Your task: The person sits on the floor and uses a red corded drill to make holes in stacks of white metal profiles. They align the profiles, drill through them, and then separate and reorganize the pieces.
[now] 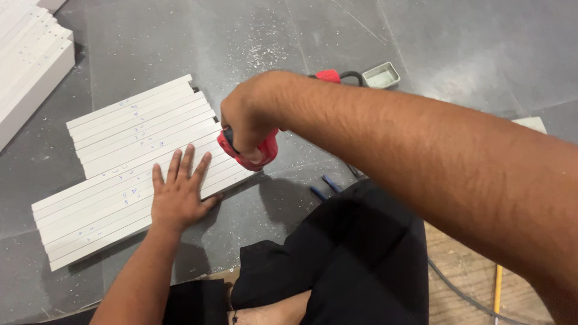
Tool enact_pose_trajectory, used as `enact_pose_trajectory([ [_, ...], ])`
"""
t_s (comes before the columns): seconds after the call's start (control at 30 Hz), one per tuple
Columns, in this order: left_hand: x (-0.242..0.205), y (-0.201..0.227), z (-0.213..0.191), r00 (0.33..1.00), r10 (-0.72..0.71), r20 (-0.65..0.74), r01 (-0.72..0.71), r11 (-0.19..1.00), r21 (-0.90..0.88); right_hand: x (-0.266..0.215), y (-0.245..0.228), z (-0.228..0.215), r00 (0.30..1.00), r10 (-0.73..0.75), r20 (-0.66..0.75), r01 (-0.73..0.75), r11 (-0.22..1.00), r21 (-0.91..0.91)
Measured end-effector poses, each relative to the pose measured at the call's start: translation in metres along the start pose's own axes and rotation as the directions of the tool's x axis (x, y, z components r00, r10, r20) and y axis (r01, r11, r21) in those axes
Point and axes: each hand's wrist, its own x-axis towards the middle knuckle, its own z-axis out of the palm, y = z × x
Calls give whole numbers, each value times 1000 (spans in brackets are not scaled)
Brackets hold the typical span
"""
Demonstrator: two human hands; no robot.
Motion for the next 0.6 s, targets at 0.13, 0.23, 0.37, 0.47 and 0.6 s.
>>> enact_pose_trajectory([
  [0.13,-1,-1,-4,999,0,33,-1,1000,23,-6,0,-2,999,7,33,-6,1000,-12],
  [0.23,-1,-1,-5,999,6,32,-6,1000,9,-5,-1,-3,999,7,36,-6,1000,-22],
  [0.37,-1,-2,-6,999,11,36,-10,1000,-20,0,-1,-4,998,-1,68,1,1000,-4],
  [0.47,-2,-3,-8,998,15,65,-12,999,-40,4,1,-5,996,39,77,-37,999,-25],
  [0.6,-4,-6,-10,995,20,96,-14,998,-61,7,4,-6,996,-68,57,71,996,-51],
])
